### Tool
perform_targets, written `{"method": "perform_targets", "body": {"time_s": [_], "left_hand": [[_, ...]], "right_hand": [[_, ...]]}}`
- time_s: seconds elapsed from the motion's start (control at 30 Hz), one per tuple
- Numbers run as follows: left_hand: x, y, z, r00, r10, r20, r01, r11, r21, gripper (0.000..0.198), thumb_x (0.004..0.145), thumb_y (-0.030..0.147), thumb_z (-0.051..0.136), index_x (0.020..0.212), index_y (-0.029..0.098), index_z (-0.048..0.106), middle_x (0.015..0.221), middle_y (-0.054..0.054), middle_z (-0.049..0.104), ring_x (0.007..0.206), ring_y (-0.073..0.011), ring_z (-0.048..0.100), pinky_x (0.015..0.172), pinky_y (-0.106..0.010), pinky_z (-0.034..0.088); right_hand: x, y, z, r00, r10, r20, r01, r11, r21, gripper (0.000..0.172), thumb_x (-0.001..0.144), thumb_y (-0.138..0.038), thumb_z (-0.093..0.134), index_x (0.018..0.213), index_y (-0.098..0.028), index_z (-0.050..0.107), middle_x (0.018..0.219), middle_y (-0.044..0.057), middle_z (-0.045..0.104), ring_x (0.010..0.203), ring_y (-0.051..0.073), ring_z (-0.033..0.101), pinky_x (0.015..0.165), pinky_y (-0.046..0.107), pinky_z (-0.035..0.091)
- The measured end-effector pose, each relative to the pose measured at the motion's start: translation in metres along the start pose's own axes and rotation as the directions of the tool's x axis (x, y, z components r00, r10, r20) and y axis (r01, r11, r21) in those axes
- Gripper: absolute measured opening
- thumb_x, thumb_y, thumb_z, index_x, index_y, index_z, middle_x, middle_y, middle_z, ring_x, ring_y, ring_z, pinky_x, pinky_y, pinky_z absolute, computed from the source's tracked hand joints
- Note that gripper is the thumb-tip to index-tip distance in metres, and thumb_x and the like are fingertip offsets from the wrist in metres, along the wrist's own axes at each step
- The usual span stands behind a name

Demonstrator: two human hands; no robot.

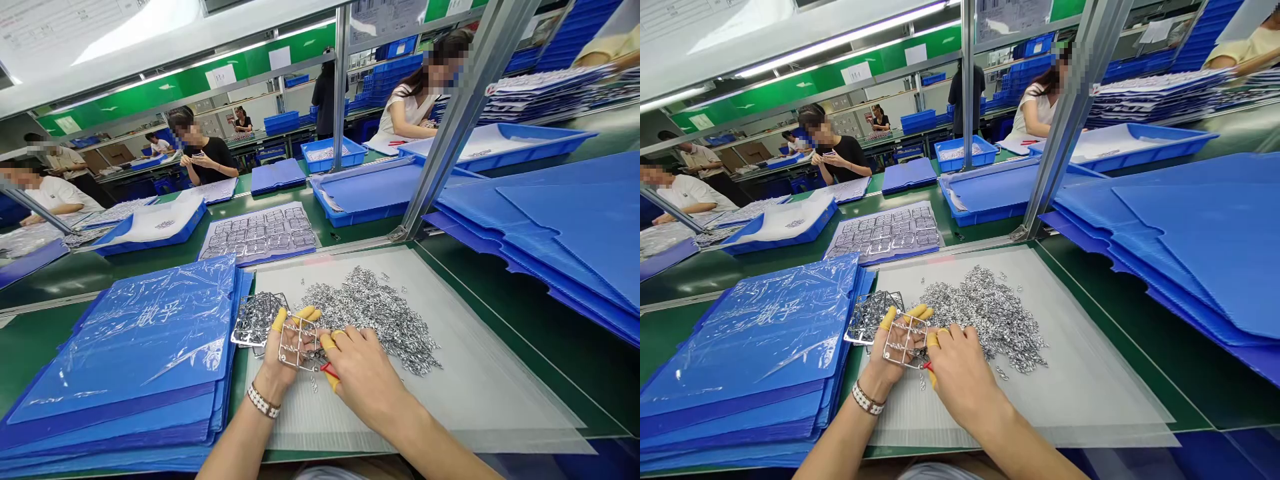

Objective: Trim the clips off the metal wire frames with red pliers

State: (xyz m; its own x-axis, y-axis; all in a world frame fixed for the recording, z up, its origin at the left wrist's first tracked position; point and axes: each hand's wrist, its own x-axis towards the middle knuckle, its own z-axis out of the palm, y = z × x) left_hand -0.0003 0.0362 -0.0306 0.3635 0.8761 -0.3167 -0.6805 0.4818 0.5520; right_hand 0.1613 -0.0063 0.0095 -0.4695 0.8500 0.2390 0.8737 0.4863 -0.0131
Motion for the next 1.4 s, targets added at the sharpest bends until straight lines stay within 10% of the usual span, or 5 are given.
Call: {"method": "perform_targets", "body": {"time_s": [0.87, 0.97, 1.13, 1.27, 1.4], "left_hand": [[-0.008, -0.001, 0.009, 0.992, 0.124, -0.015, -0.121, 0.98, 0.159, 0.054, 0.089, 0.053, 0.042, 0.118, 0.013, 0.062, 0.133, -0.016, 0.053, 0.092, -0.0256, 0.065, 0.073, -0.033, 0.05], [-0.015, -0.01, 0.01, 0.917, 0.389, 0.086, -0.381, 0.795, 0.473, 0.052, 0.089, 0.052, 0.043, 0.131, 0.021, 0.052, 0.14, -0.013, 0.046, 0.105, -0.0279, 0.06, 0.08, -0.037, 0.05], [-0.02, -0.023, 0.005, 0.615, 0.543, 0.572, -0.628, -0.102, 0.772, 0.086, 0.075, 0.043, 0.068, 0.147, 0.026, 0.025, 0.148, -0.015, 0.034, 0.133, -0.0343, 0.035, 0.108, -0.051, 0.03], [-0.018, -0.024, 0.005, 0.524, 0.485, 0.7, -0.621, -0.345, 0.704, 0.102, 0.071, 0.041, 0.073, 0.15, 0.027, 0.009, 0.151, -0.017, 0.025, 0.137, -0.0346, 0.028, 0.109, -0.052, 0.029], [-0.021, -0.022, 0.005, 0.591, 0.589, 0.551, -0.59, -0.151, 0.793, 0.094, 0.077, 0.039, 0.067, 0.15, 0.03, 0.009, 0.157, -0.011, 0.01, 0.143, -0.0337, 0.01, 0.114, -0.054, 0.014]], "right_hand": [[-0.004, 0.011, -0.003, 0.994, 0.099, -0.053, -0.078, 0.95, 0.304, 0.033, 0.076, -0.018, 0.063, 0.109, -0.021, 0.062, 0.087, 0.005, 0.066, 0.082, 0.023, 0.057, 0.072, 0.036, 0.039], [0.002, 0.018, 0.003, 0.962, 0.242, 0.123, -0.252, 0.628, 0.736, 0.025, 0.082, -0.032, 0.057, 0.105, -0.024, 0.061, 0.089, 0.002, 0.065, 0.079, 0.019, 0.057, 0.069, 0.032, 0.042], [0.023, 0.017, 0.018, 0.894, 0.213, 0.393, -0.389, -0.061, 0.919, 0.022, 0.075, -0.039, 0.063, 0.084, -0.019, 0.057, 0.07, -0.004, 0.055, 0.063, 0.012, 0.049, 0.06, 0.026, 0.04], [0.032, 0.019, 0.019, 0.915, 0.204, 0.349, -0.333, -0.112, 0.936, 0.024, 0.07, -0.035, 0.068, 0.085, -0.019, 0.059, 0.078, -0.002, 0.06, 0.074, 0.014, 0.055, 0.071, 0.028, 0.045], [0.031, 0.022, 0.021, 0.909, 0.374, 0.183, -0.235, 0.1, 0.967, 0.025, 0.076, -0.034, 0.062, 0.098, -0.021, 0.058, 0.093, 0.003, 0.066, 0.082, 0.017, 0.062, 0.077, 0.032, 0.049]]}}
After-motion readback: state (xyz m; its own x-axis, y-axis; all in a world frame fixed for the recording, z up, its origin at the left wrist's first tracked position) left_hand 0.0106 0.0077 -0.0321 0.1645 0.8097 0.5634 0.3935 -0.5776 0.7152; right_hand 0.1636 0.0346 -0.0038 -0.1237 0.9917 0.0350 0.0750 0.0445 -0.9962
